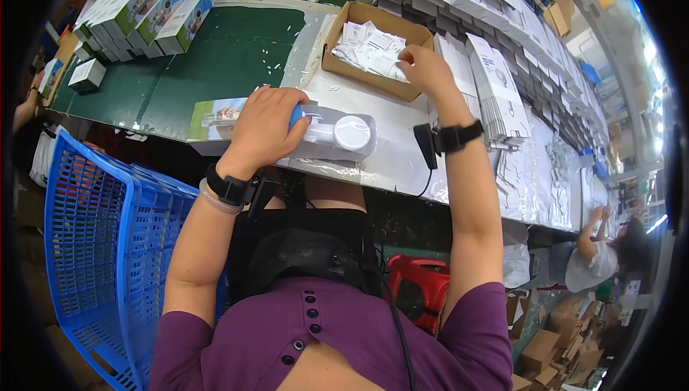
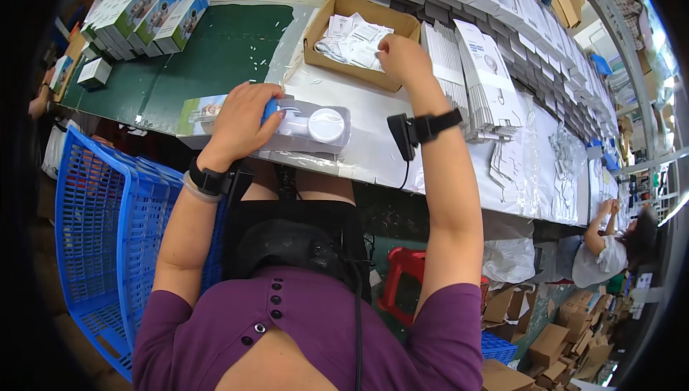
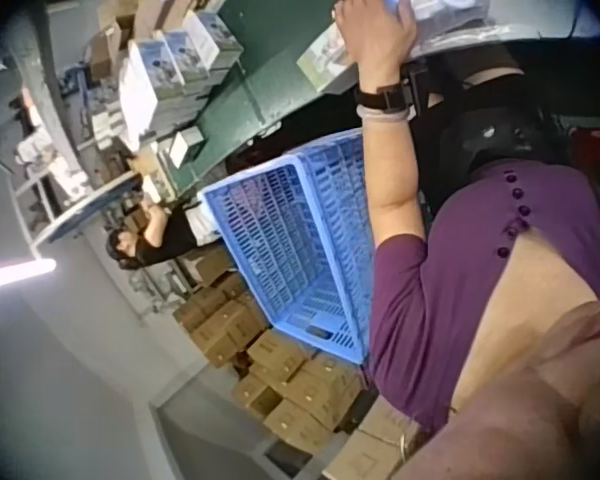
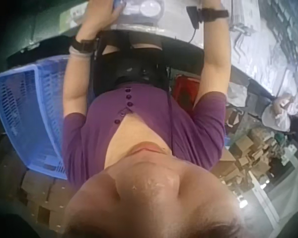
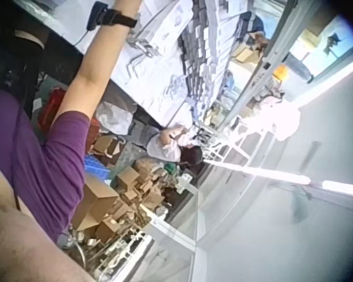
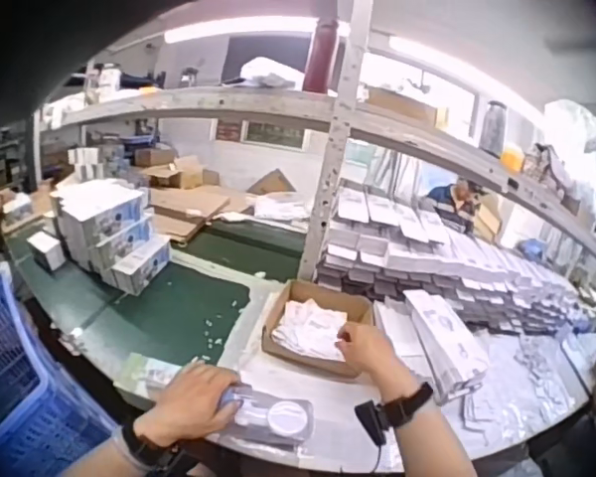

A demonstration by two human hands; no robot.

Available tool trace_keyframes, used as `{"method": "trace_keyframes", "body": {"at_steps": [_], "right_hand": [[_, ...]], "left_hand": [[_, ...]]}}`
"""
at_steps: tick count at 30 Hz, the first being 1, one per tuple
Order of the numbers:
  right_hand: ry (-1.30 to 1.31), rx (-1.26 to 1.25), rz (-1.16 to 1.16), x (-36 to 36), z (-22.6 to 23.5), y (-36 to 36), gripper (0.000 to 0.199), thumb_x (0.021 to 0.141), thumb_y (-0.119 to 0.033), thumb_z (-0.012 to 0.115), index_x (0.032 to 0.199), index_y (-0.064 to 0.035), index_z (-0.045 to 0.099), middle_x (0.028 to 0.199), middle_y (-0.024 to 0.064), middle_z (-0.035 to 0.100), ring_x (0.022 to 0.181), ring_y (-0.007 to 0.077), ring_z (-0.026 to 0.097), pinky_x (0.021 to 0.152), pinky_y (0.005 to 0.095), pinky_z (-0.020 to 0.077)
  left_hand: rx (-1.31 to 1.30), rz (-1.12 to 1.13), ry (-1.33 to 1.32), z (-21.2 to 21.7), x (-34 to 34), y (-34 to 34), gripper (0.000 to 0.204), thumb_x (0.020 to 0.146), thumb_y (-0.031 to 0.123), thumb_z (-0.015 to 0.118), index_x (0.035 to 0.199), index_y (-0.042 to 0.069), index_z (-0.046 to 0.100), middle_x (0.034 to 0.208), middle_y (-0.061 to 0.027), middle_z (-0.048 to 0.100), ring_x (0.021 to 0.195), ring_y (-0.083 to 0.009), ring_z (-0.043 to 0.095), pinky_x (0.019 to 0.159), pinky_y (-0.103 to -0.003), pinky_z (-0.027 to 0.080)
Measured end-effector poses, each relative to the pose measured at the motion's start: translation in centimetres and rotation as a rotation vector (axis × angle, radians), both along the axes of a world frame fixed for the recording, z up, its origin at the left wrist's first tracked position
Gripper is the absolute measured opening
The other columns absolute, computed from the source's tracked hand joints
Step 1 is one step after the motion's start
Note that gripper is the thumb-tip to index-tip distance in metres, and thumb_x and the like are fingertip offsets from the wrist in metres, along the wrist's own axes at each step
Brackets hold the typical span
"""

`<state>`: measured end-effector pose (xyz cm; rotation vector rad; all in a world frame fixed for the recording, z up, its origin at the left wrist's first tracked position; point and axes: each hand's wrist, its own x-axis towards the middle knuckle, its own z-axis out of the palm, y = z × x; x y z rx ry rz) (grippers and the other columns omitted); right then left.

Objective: Packing manufactured items into small cardboard boxes at a factory workbench.

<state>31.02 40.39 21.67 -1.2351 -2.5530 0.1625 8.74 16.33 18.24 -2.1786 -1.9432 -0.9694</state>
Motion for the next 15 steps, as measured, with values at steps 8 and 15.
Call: {"method": "trace_keyframes", "body": {"at_steps": [8, 15], "right_hand": [[-0.188, -0.005, -0.06, -2.5, -3.0, 3.9, 0.044, 0.077, -0.038, 0.078, 0.107, -0.0074, 0.069, 0.085, 0.0105, 0.072, 0.079, 0.0283, 0.07, 0.073, 0.0385, 0.0541], [0.059, -0.406, -0.261, -2.0, -0.3, 3.5, 0.037, 0.079, -0.038, 0.077, 0.101, -0.0086, 0.073, 0.078, 0.0123, 0.072, 0.072, 0.0264, 0.069, 0.069, 0.0367, 0.0534]], "left_hand": [[0.047, 0.014, -0.011, 0.1, 0.4, -0.2, 0.026, 0.083, 0.022, 0.065, 0.105, 0.008, 0.06, 0.103, -0.0116, 0.065, 0.103, -0.0298, 0.06, 0.103, -0.042, 0.038], [0.062, 0.014, -0.017, -0.1, 0.3, -0.3, 0.027, 0.083, 0.022, 0.065, 0.105, 0.007, 0.062, 0.103, -0.0107, 0.065, 0.103, -0.0286, 0.06, 0.102, -0.042, 0.038]]}}
